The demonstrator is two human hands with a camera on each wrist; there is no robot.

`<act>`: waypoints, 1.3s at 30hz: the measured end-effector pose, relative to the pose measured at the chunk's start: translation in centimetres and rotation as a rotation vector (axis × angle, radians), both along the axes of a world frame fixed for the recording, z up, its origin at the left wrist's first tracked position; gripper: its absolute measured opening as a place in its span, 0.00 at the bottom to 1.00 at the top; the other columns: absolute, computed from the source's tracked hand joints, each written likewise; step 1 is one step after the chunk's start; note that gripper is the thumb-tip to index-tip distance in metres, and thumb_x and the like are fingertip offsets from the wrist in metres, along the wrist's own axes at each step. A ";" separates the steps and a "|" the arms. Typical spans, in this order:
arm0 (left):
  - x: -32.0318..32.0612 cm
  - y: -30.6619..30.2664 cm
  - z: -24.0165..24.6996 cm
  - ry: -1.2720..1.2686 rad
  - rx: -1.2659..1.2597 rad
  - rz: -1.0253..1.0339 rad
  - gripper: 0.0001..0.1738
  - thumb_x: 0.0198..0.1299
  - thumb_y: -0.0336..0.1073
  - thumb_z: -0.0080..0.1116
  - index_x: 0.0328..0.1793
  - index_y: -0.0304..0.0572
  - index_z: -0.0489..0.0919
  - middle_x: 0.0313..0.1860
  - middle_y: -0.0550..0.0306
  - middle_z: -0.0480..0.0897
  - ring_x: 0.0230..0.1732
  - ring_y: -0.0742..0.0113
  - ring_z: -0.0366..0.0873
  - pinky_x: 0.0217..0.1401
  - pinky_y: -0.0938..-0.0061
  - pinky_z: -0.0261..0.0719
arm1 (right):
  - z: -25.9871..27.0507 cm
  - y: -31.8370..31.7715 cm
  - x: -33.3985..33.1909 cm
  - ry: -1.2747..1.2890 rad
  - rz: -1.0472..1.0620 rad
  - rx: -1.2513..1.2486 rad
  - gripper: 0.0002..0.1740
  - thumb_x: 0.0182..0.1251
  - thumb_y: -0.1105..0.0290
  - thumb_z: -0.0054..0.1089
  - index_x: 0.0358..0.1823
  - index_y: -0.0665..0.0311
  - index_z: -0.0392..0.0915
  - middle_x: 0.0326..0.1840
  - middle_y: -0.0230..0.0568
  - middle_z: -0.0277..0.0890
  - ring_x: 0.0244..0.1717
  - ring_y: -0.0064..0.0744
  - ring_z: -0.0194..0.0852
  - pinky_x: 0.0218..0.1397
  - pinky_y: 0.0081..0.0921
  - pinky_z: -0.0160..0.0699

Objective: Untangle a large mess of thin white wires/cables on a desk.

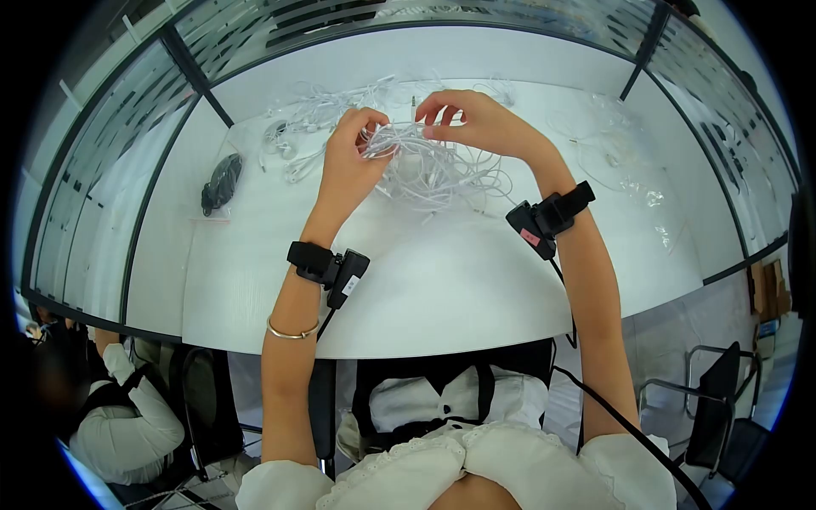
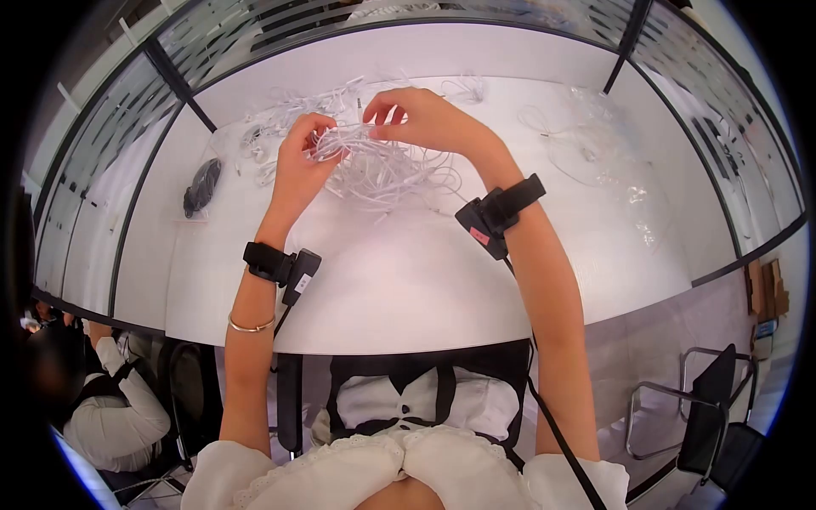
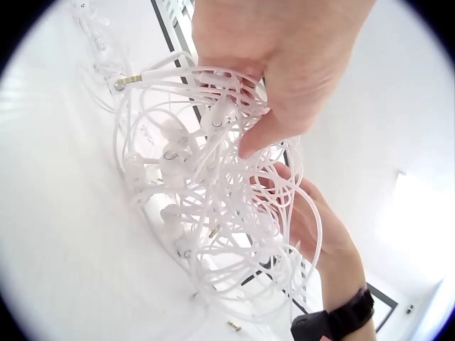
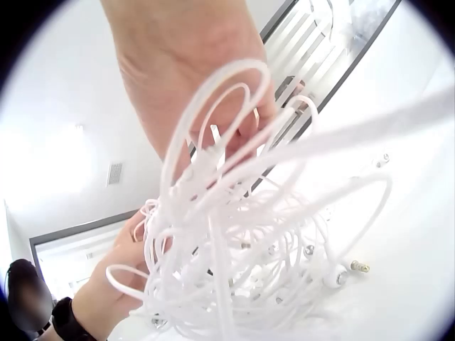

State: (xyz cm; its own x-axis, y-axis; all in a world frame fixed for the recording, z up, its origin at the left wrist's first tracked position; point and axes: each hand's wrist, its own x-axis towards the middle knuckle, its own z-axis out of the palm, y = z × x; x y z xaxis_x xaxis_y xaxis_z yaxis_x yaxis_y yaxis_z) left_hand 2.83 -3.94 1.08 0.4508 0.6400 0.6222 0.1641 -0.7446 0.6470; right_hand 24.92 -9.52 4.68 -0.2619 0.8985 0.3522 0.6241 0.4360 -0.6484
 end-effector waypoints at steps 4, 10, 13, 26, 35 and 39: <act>0.1 0.2 -0.1 -0.049 0.059 -0.041 0.18 0.44 0.21 0.69 0.41 0.43 0.77 0.36 0.61 0.72 0.36 0.68 0.71 0.41 0.75 0.72 | -0.5 0.1 -0.7 -0.063 -0.100 0.138 0.15 0.59 0.63 0.71 0.47 0.55 0.82 0.40 0.28 0.76 0.41 0.25 0.69 0.44 0.25 0.72; 0.3 -0.1 0.3 -0.099 0.106 -0.068 0.19 0.46 0.21 0.68 0.45 0.42 0.78 0.44 0.59 0.73 0.44 0.65 0.74 0.49 0.73 0.73 | -0.2 0.2 -0.3 -0.031 -0.074 0.291 0.09 0.61 0.65 0.69 0.40 0.60 0.84 0.43 0.32 0.79 0.47 0.28 0.75 0.51 0.30 0.77; 0.4 -0.6 0.7 -0.143 0.061 0.010 0.21 0.47 0.23 0.68 0.49 0.44 0.79 0.45 0.59 0.73 0.46 0.64 0.74 0.51 0.71 0.73 | 0.9 -0.3 -0.3 0.018 -0.088 0.249 0.10 0.64 0.63 0.67 0.38 0.62 0.84 0.38 0.33 0.81 0.43 0.26 0.79 0.46 0.27 0.77; -1.1 -0.9 2.4 0.067 0.169 -0.013 0.33 0.41 0.29 0.65 0.59 0.58 0.77 0.54 0.58 0.67 0.62 0.56 0.60 0.70 0.60 0.55 | 2.8 -1.1 -0.3 0.140 0.044 0.038 0.12 0.67 0.61 0.63 0.42 0.61 0.82 0.31 0.30 0.79 0.36 0.20 0.75 0.45 0.21 0.72; -0.7 -1.2 2.9 -0.105 -0.065 -0.257 0.22 0.54 0.34 0.59 0.56 0.42 0.76 0.53 0.58 0.78 0.57 0.64 0.73 0.68 0.66 0.61 | 3.2 -0.9 -2.0 0.274 0.045 0.133 0.12 0.69 0.62 0.60 0.42 0.64 0.81 0.32 0.30 0.79 0.36 0.21 0.76 0.46 0.22 0.74; -0.3 -2.4 3.0 -0.064 -0.178 -0.358 0.15 0.60 0.38 0.61 0.50 0.40 0.79 0.44 0.60 0.82 0.52 0.67 0.76 0.63 0.70 0.65 | 3.6 -1.2 -2.8 0.226 -0.041 0.140 0.12 0.69 0.62 0.60 0.42 0.63 0.81 0.33 0.28 0.78 0.33 0.20 0.71 0.42 0.21 0.71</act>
